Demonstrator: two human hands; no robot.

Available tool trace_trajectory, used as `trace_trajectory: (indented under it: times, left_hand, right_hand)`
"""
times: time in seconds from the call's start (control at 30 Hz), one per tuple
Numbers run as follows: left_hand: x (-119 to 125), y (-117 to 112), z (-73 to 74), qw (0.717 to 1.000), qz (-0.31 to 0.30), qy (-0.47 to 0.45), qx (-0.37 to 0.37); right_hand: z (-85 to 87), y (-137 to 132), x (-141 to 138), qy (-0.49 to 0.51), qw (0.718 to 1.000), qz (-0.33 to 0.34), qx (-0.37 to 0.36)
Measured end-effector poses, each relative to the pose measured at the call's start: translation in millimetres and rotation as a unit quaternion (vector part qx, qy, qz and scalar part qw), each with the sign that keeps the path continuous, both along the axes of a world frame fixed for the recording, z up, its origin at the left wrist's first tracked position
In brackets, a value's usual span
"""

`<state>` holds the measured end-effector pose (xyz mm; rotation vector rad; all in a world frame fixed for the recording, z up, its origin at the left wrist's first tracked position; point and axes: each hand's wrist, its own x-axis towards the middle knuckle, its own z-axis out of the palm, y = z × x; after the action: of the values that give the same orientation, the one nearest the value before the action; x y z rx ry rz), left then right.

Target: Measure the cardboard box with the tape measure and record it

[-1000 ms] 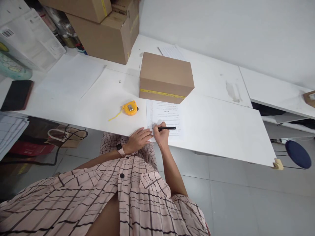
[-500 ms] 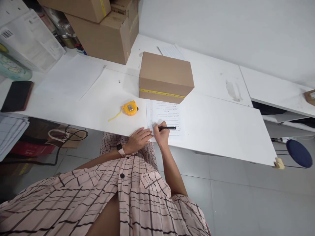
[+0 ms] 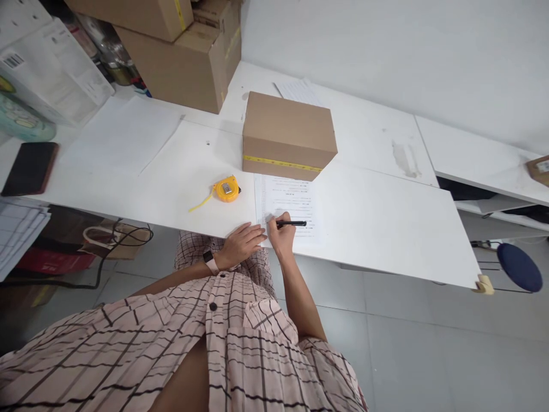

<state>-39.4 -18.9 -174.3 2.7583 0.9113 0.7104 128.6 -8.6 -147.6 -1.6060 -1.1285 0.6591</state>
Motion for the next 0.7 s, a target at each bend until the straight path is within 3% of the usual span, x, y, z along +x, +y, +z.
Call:
trace_trajectory:
  times: [0.13, 0.3, 0.47, 0.6, 0.7]
  left_hand:
    - [-3.5, 0.7, 0.8, 1.000, -0.010, -0.006, -0.007]
    - [-17.7, -5.1, 3.4, 0.999, -0.003, -0.033, -0.006]
    - [-32.5, -0.8, 31.5, 0.995, -0.007, -0.092, -0.036]
    - [-44.5, 43.3, 53.8, 0.982, 0.153, -0.113, -0.006]
    - [-55.3, 84.0, 51.8, 0.965, 0.245, -0.089, -0.042]
  right_hand:
    - [3.9, 3.8, 21.2, -0.057, 0.996, -0.053, 0.044]
    - [-0.2, 10.1, 66.1, -0.291, 0.956, 0.000, 0.032]
    - [-17.0, 13.7, 81.4, -0.402, 0.915, 0.025, 0.005]
    - [-24.6, 15.0, 81.0, -0.400, 0.916, 0.009, 0.021]
    - [-23.7, 13.9, 80.4, -0.383, 0.923, 0.000, 0.027]
